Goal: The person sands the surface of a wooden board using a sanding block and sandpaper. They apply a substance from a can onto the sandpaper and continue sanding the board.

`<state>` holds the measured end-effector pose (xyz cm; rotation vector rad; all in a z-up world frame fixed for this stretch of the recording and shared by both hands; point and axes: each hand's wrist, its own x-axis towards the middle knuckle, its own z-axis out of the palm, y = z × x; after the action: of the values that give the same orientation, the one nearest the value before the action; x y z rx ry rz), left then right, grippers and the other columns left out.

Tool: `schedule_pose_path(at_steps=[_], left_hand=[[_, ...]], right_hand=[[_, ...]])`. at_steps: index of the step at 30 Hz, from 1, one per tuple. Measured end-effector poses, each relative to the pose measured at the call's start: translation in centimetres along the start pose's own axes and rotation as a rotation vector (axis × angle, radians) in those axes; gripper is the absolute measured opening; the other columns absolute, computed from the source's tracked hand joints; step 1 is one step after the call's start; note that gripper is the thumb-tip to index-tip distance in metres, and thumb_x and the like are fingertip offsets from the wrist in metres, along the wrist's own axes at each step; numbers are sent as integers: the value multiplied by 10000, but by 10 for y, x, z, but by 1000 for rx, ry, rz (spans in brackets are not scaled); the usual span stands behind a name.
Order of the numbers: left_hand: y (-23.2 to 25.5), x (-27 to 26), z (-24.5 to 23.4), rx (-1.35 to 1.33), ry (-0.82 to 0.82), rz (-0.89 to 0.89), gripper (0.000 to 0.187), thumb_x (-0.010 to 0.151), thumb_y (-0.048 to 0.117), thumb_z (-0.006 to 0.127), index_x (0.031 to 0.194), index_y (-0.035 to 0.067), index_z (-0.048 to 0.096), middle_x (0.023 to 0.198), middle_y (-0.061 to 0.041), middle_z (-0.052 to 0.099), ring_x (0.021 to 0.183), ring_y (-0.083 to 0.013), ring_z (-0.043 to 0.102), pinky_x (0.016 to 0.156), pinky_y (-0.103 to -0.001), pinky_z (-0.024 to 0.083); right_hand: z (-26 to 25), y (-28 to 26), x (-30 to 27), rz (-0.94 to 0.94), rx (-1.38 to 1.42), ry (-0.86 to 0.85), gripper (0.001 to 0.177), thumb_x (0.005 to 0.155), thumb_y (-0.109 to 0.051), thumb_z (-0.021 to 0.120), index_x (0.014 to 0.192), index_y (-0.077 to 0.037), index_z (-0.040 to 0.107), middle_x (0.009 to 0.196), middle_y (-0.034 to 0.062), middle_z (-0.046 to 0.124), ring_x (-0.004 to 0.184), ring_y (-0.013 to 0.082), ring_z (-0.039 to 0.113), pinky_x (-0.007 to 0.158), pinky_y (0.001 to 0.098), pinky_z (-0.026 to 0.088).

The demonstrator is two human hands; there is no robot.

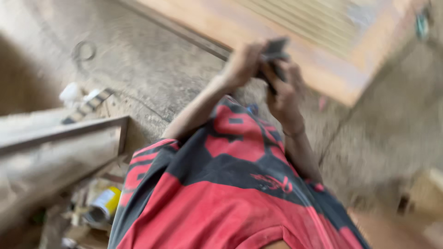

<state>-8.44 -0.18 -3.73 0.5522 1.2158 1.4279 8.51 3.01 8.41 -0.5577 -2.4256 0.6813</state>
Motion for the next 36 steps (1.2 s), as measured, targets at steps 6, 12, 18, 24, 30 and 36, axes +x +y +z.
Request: schedule_pose_path(at_steps=[6, 12, 18, 24, 30, 36], left_hand=[[54, -34, -1, 608, 53, 395, 475, 1170, 301, 391, 926, -43, 609, 663, -148, 474, 613, -191, 430, 561, -414, 386], [42, -25, -13, 662, 1, 183, 438, 1222, 225, 439, 948, -74, 603, 668, -225, 466, 642, -230, 419, 595, -416, 382], [-16, 13, -24, 1123, -47, 778, 829, 713, 73, 690, 1463, -87, 372, 1273, -283, 549, 1095, -449, 554, 942, -496, 486], [3, 32, 7, 827, 161, 424, 312, 1017, 215, 495, 1100, -61, 613, 945, -277, 667, 905, -453, 649, 784, -506, 528], [46, 10, -1, 653, 262, 303, 536, 1089, 361, 335, 899, -36, 641, 730, -255, 662, 734, -427, 684, 701, -483, 537], [49, 14, -15, 702, 310, 225, 551, 1091, 364, 318, 896, -28, 653, 705, -248, 662, 710, -408, 691, 694, -475, 547]], right_hand=[[3, -12, -1, -18, -31, 82, 415, 887, -57, 721, 1298, -104, 744, 1264, 115, 655, 1202, 322, 625, 1004, 443, 539], [-1, -21, -5, 33, -55, 73, 395, 898, -99, 725, 1291, -133, 752, 1244, 92, 669, 1203, 313, 639, 980, 440, 544], [-2, -15, -7, 74, 13, 51, 486, 847, 38, 617, 1296, -77, 763, 1223, 155, 657, 1154, 356, 623, 997, 465, 528], [-2, 0, -4, -10, 135, 45, 443, 835, 94, 605, 1227, -52, 750, 1225, 156, 671, 1174, 340, 638, 1016, 437, 531], [16, 4, 6, -13, 201, 21, 457, 830, 99, 601, 1213, -87, 768, 1199, 117, 693, 1099, 301, 669, 959, 405, 545], [23, 6, 10, 5, 284, -29, 478, 828, 113, 573, 1209, -96, 769, 1197, 102, 703, 1087, 289, 688, 951, 397, 552]])
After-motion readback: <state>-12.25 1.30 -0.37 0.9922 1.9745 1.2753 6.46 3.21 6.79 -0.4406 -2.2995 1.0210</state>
